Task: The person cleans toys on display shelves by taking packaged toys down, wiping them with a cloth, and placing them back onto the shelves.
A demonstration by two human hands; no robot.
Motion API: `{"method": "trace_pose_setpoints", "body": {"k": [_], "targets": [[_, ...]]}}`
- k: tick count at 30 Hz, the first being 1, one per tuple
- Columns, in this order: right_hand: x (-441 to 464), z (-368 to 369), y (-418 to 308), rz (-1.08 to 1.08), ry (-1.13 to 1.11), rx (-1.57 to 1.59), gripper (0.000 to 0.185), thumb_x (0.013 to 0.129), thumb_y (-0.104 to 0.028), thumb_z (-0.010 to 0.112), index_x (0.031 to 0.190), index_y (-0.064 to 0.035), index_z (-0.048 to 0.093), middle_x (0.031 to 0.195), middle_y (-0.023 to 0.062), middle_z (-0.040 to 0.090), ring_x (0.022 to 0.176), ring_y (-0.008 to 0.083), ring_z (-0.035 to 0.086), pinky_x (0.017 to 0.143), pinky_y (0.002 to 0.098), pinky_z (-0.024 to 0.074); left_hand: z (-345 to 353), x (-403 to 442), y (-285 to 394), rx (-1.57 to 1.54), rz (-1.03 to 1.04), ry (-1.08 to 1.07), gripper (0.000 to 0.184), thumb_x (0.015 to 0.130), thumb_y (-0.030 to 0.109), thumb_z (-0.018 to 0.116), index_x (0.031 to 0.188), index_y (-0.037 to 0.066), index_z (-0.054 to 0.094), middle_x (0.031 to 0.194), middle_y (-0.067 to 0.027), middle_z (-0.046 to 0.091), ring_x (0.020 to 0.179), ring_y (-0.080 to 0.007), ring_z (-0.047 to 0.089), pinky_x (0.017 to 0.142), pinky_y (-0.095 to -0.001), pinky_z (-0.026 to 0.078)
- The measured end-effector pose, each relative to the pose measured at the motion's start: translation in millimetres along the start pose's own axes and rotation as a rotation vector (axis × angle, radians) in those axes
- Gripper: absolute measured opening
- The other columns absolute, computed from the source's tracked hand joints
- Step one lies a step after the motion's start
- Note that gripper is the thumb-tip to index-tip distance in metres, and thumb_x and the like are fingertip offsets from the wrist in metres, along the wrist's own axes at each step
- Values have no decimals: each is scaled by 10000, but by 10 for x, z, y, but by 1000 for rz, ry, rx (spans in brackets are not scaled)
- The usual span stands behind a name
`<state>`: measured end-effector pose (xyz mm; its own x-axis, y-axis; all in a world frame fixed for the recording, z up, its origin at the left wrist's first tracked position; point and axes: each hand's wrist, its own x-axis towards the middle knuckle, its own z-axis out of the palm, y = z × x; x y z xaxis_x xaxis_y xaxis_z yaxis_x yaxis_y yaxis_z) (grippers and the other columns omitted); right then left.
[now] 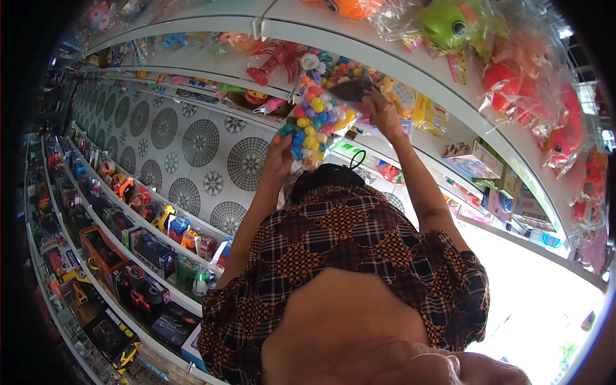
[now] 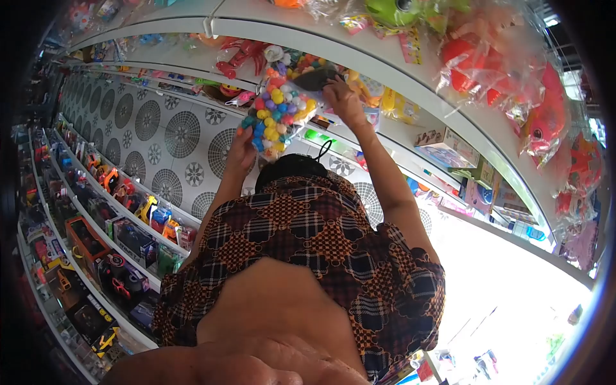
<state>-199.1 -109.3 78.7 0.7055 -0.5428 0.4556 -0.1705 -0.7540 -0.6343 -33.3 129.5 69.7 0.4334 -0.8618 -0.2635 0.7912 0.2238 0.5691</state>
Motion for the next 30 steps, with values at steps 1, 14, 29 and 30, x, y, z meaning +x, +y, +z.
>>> {"method": "trace_pose_setpoints", "body": {"k": [1,14,29,30], "targets": [[-31,-135,-48,7,10,-5,192,829,-142,514,895,16,600,930,140,615,956,278,569,870,347,425,83,93,3,-6,24,-41,369,805,84,577,1143,11,449,1120,-77,520,1026,-184,512,899,-324,406],[-1539,-1124,-96,842,680,989,353,871,-262,473,946,66,579,873,107,615,737,155,594,647,264,482,624,1845,-544,94,13,245,332,725,194,696,991,100,521,960,-41,568,888,-174,553,568,-341,492],[-1769,-1121,-251,810,797,976,389,882,-293,451,960,67,574,866,131,621,699,168,597,601,242,477,503,1696,-741,312,-190,303,678,701,408,693,1202,115,342,1218,-56,389,1052,-224,428,850,-427,358],[-1745,-1119,-231,812,794,979,389,882,-293,451,960,67,574,866,131,621,699,168,597,601,242,477,569,1559,-849,409,-122,536,644,695,445,686,1144,92,389,1076,-80,480,912,-209,503,787,-412,404]]}}
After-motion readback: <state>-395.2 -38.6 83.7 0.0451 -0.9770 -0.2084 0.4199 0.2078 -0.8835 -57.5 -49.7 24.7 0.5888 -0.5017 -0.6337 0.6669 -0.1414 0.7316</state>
